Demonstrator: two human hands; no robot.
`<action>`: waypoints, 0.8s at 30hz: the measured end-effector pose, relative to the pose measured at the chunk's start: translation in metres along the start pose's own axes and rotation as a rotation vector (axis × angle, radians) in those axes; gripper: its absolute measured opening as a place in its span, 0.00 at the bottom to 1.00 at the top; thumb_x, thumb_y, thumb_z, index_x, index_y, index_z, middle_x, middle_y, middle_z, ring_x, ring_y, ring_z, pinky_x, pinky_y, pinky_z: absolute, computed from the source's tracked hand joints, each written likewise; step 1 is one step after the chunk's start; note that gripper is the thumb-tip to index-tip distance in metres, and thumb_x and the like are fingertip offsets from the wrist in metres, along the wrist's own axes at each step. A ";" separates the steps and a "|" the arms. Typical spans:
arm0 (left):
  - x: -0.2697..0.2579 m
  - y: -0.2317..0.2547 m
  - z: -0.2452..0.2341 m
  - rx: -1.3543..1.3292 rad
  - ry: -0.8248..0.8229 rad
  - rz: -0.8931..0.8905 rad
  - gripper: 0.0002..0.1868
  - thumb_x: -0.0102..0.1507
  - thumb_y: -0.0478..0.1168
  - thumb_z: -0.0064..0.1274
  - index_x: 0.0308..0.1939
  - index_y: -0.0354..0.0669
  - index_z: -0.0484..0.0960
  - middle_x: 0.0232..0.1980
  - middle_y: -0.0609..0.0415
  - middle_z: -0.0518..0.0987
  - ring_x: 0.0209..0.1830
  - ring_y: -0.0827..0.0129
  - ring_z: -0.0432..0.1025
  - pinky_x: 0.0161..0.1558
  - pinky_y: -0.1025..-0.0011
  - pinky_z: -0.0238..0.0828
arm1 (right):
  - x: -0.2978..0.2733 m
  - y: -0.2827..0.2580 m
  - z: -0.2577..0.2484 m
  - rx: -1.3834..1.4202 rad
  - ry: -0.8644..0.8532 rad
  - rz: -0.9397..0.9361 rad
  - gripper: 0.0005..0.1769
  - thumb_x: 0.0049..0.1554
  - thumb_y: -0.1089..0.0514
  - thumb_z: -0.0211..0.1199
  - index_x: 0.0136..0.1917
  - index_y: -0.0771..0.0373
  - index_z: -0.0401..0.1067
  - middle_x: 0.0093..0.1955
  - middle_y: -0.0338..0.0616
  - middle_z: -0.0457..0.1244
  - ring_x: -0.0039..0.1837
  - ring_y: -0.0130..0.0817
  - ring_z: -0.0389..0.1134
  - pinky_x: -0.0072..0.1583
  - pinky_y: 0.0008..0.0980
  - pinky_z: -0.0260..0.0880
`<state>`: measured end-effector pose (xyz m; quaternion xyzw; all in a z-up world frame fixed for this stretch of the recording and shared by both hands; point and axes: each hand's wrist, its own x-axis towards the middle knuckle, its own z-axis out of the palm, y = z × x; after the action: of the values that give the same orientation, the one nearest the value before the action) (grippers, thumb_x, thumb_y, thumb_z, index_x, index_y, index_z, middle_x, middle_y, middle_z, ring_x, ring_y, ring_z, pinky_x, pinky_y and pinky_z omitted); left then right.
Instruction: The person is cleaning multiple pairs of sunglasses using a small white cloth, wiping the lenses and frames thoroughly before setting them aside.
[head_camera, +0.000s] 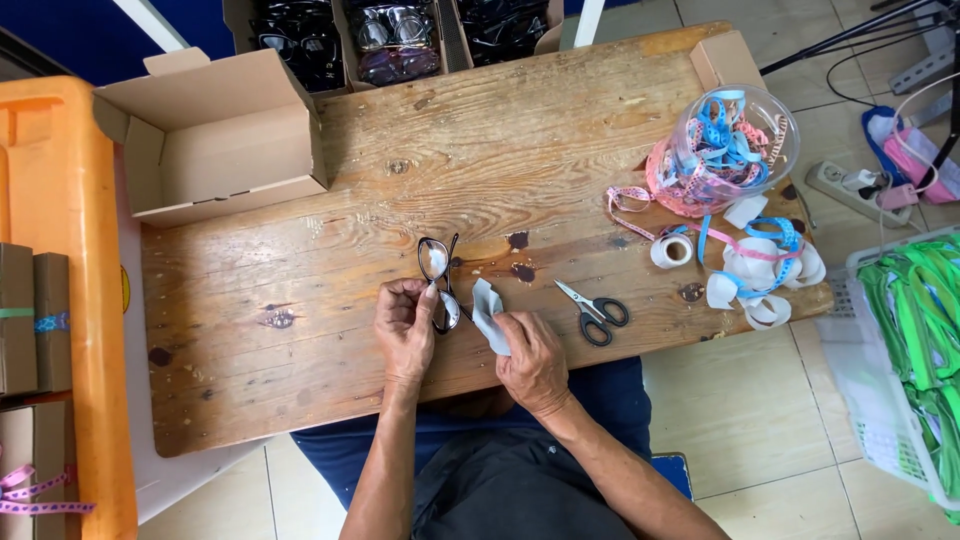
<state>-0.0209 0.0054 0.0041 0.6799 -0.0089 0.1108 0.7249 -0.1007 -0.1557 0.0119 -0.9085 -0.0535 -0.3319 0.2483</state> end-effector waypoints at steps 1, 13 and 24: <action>0.001 0.000 0.000 -0.004 -0.002 -0.001 0.06 0.65 0.31 0.59 0.43 0.33 0.78 0.30 0.48 0.79 0.30 0.72 0.72 0.32 0.74 0.71 | 0.001 -0.001 -0.001 -0.005 0.000 0.000 0.11 0.56 0.64 0.56 0.52 0.57 0.74 0.41 0.41 0.63 0.42 0.40 0.69 0.46 0.33 0.72; -0.003 -0.007 0.004 -0.046 0.010 -0.010 0.07 0.65 0.32 0.59 0.44 0.35 0.77 0.31 0.50 0.78 0.31 0.74 0.73 0.34 0.76 0.71 | -0.005 0.001 -0.004 -0.007 -0.030 -0.029 0.16 0.54 0.68 0.52 0.54 0.59 0.72 0.44 0.42 0.63 0.44 0.43 0.69 0.47 0.35 0.73; -0.003 0.013 -0.003 -0.116 -0.007 -0.138 0.05 0.65 0.36 0.57 0.40 0.44 0.75 0.31 0.60 0.76 0.27 0.79 0.68 0.27 0.78 0.68 | -0.007 -0.007 -0.008 0.082 -0.131 -0.096 0.25 0.49 0.78 0.45 0.58 0.69 0.70 0.49 0.52 0.63 0.48 0.49 0.66 0.55 0.44 0.69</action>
<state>-0.0259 0.0083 0.0158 0.6361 0.0289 0.0574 0.7689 -0.1124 -0.1533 0.0154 -0.9137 -0.1267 -0.2808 0.2650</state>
